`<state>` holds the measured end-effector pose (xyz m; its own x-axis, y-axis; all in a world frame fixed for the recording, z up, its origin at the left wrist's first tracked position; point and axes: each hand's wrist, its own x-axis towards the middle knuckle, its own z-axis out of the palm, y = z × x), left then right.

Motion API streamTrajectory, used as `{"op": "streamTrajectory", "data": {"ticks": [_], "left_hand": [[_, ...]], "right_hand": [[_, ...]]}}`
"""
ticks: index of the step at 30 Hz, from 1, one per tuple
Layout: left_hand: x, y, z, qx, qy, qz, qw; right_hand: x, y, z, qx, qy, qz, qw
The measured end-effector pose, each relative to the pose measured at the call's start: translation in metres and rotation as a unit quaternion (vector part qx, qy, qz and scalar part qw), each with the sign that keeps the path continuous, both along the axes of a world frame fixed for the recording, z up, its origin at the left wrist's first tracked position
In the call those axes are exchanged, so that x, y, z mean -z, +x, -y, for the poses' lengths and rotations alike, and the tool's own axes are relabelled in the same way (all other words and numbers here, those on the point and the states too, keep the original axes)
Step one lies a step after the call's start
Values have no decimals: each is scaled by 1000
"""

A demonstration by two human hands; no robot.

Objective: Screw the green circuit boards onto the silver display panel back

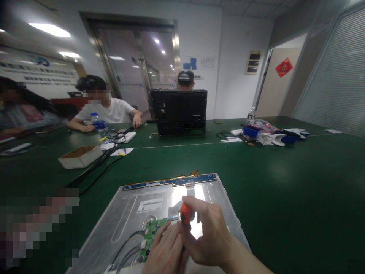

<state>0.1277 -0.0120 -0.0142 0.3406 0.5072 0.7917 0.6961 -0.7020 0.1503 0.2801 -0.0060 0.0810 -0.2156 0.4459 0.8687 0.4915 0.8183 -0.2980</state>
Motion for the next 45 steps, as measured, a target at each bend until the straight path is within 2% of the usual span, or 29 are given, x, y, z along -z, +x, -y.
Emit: {"op": "streamTrajectory", "data": {"ticks": [5,11,20,25,30,35,41,45], "left_hand": [[2,1,3,9,-54,-11,998],[-3,1,-1,-8,19,-16,1000],[4,4,-1,-5,12,8,1000],[-5,2,-1,-17,21,-9,1000],[-17,-1,2,0,-2,-59,998],[-16,0,1,-9,25,-28,999],[-13,-5,0,1,5,-62,998],[-12,-7,3,6,-24,-61,998]], "right_hand": [[-1,0,1,9,11,-15,1000],[-1,0,2,16,13,-12,1000],[-3,-1,0,-4,-1,10,1000],[1,0,-1,-5,-12,8,1000],[2,0,-2,-9,-18,7,1000],[2,-1,-2,-12,-20,6,1000],[2,-1,-2,-20,-12,3,1000],[6,1,-1,19,4,-1,1000]]}}
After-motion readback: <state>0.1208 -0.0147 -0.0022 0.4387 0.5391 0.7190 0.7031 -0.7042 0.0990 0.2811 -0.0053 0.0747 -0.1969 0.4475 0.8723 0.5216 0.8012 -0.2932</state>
